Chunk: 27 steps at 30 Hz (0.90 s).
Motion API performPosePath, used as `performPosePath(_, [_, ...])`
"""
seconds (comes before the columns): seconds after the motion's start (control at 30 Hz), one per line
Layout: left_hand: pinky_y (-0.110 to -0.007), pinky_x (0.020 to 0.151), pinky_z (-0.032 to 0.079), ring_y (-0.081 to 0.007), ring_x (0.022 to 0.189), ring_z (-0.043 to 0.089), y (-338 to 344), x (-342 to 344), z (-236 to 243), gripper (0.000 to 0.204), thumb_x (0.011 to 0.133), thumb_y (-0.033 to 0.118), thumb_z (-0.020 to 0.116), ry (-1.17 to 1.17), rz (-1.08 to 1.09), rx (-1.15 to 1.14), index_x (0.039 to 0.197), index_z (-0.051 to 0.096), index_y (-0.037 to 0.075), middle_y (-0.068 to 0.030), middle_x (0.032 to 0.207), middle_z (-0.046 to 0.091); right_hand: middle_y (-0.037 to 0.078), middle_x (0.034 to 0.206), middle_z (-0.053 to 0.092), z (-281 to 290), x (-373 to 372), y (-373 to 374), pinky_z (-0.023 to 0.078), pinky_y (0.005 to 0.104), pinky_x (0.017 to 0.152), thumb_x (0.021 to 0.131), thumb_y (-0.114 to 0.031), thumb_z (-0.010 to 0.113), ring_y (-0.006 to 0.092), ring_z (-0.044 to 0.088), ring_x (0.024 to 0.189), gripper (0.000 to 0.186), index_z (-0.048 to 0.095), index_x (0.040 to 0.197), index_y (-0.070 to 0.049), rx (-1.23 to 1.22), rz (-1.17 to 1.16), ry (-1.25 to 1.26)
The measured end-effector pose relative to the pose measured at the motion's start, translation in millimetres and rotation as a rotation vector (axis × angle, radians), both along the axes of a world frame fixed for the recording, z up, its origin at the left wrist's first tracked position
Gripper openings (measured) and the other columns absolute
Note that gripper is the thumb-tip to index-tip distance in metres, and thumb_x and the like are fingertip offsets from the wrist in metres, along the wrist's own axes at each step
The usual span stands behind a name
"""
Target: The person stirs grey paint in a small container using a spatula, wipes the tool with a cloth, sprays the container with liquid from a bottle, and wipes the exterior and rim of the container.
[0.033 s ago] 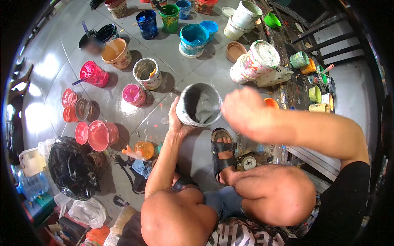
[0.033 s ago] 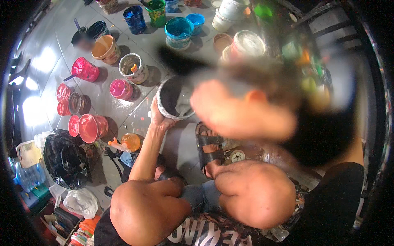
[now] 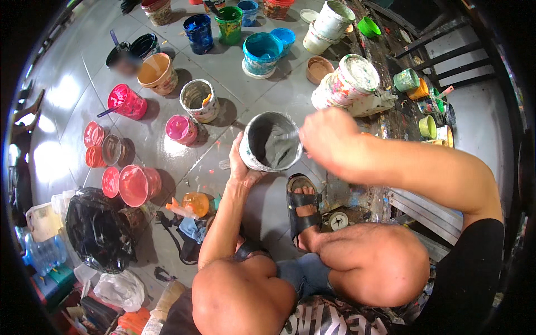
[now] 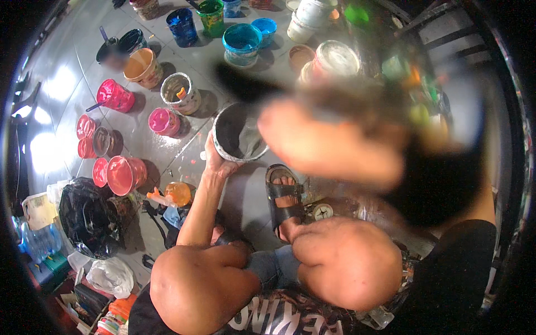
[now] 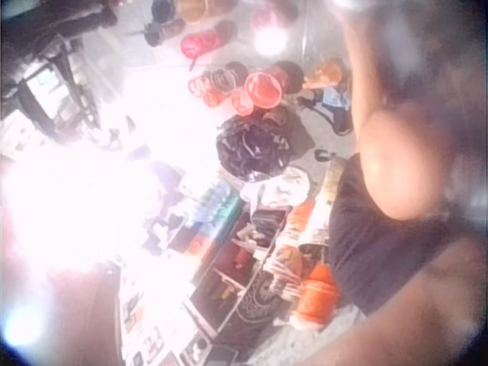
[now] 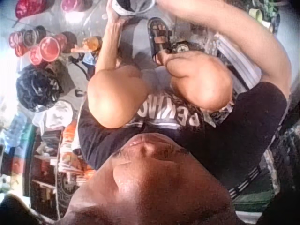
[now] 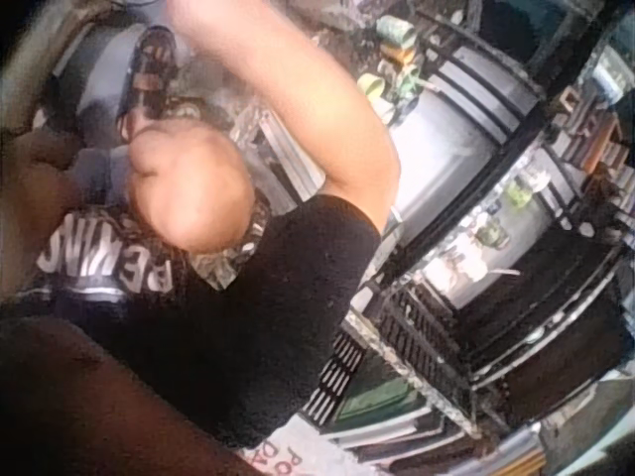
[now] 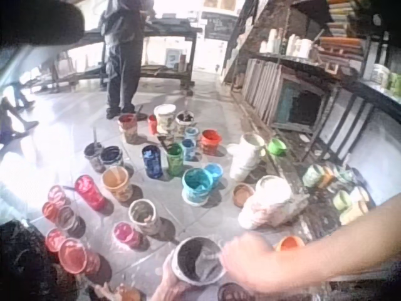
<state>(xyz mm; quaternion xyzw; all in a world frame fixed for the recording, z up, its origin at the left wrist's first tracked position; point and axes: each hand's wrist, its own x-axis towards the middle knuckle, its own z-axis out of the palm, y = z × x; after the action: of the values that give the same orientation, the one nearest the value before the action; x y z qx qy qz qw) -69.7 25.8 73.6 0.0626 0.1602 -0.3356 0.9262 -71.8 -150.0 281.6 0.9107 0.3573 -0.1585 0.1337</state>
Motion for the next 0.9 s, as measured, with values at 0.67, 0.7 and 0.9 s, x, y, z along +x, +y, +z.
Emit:
performPosePath(0.67, [-0.056,0.103,0.050,-0.0359,0.124,0.060,7.5,4.5,-23.7,0.063,0.101,0.051,0.039,-0.065,0.009,0.034,0.142,0.053,0.005,-0.0180,0.138,0.060,0.010,0.083,0.076,-3.8,-3.9,9.3,0.061,0.0385,0.067,0.082,-0.017,0.068,0.0248,0.076,0.080,0.012,0.078,0.084,-0.010,-0.060,0.021,0.095])
performPosePath(0.7, [-0.057,0.103,0.051,-0.0356,0.125,0.060,5.3,2.8,-22.4,0.063,0.101,0.051,0.039,-0.056,0.004,0.001,0.142,0.052,0.006,-0.0177,0.138,0.060,0.010,0.083,0.076,-5.7,0.4,2.1,0.061,0.0381,0.067,0.082,-0.017,0.069,0.0244,0.076,0.080,0.012,0.078,0.084,-0.010,-0.049,0.042,0.011])
performPosePath(0.9, [-0.045,0.100,0.055,-0.0286,0.119,0.064,11.4,5.8,-30.6,0.058,0.103,0.046,0.032,-0.104,0.013,-0.029,0.140,0.056,0.007,-0.0122,0.137,0.062,0.010,0.080,0.075,-4.9,-1.6,53.0,0.060,0.0380,0.063,0.082,-0.014,0.067,0.0230,0.075,0.077,0.011,0.076,0.082,-0.009,-0.179,-0.096,0.138])
